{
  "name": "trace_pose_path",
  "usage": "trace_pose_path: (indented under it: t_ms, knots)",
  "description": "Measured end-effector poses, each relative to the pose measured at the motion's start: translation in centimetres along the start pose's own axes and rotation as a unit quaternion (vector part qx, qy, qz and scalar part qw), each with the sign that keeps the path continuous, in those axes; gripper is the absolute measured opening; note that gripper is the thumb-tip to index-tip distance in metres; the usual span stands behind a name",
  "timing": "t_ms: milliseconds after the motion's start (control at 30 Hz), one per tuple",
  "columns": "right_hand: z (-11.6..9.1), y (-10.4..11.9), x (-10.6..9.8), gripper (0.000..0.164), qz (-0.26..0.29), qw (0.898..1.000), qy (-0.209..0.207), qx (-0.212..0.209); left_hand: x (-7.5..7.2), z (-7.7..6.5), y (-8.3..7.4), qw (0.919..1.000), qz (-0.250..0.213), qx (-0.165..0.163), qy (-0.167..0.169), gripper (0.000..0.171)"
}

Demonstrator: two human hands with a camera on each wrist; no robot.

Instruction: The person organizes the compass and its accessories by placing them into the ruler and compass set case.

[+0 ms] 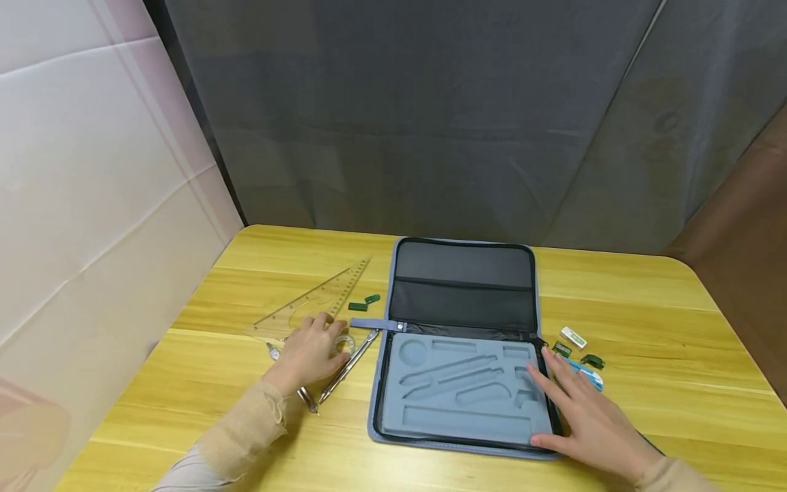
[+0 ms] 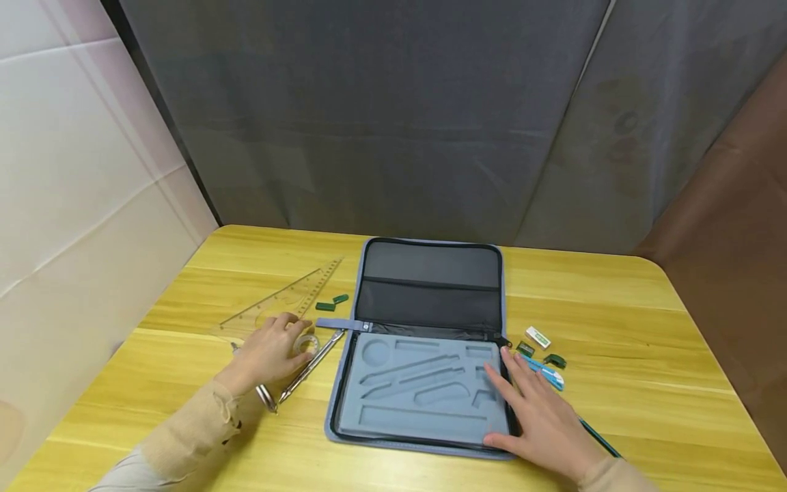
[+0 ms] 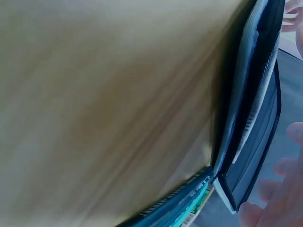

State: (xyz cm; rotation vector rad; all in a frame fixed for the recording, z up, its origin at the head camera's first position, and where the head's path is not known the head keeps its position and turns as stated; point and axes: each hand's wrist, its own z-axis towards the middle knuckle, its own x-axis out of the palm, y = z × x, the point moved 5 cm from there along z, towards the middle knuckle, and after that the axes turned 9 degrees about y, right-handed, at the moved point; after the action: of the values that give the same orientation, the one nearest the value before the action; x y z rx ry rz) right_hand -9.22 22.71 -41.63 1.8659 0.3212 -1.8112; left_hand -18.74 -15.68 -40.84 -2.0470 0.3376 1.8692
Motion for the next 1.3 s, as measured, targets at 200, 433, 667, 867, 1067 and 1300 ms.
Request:
trace_pose_path:
  t_ms: [200,433,667,867,1067,1300]
  knots:
    - [-0.3,0.1,0.4,0.083,0.000,1.000,0.004,0.013,0.2,0.1,0.1,0.9998,-0.013,0.000,0.015,0.054]
    - [-0.8,-0.2,1.5,0.088,0.055,0.995,0.048,0.062,0.5,0.4,0.0,0.9988,-0.039,0.023,0.017,0.051]
    - [-1.0,0.0,1.6,0.091,0.051,0.998,0.018,0.039,0.7,0.6,0.0,0.9960,-0.077,0.040,0.019,0.043]
    - [-1.1,-0.1,1.8,0.091,0.089,0.996,0.018,0.024,0.7,0.7,-0.3,0.9938,-0.085,0.072,0.008,0.039]
    - [-1.0,-0.4,2.3,0.089,0.134,0.989,0.045,0.047,0.6,0.9,-0.4,0.9927,-0.089,0.080,0.011,0.037]
    - [-0.9,-0.6,2.4,0.090,0.153,0.984,0.062,0.070,0.8,1.0,-0.3,0.9926,-0.095,0.068,0.032,0.036]
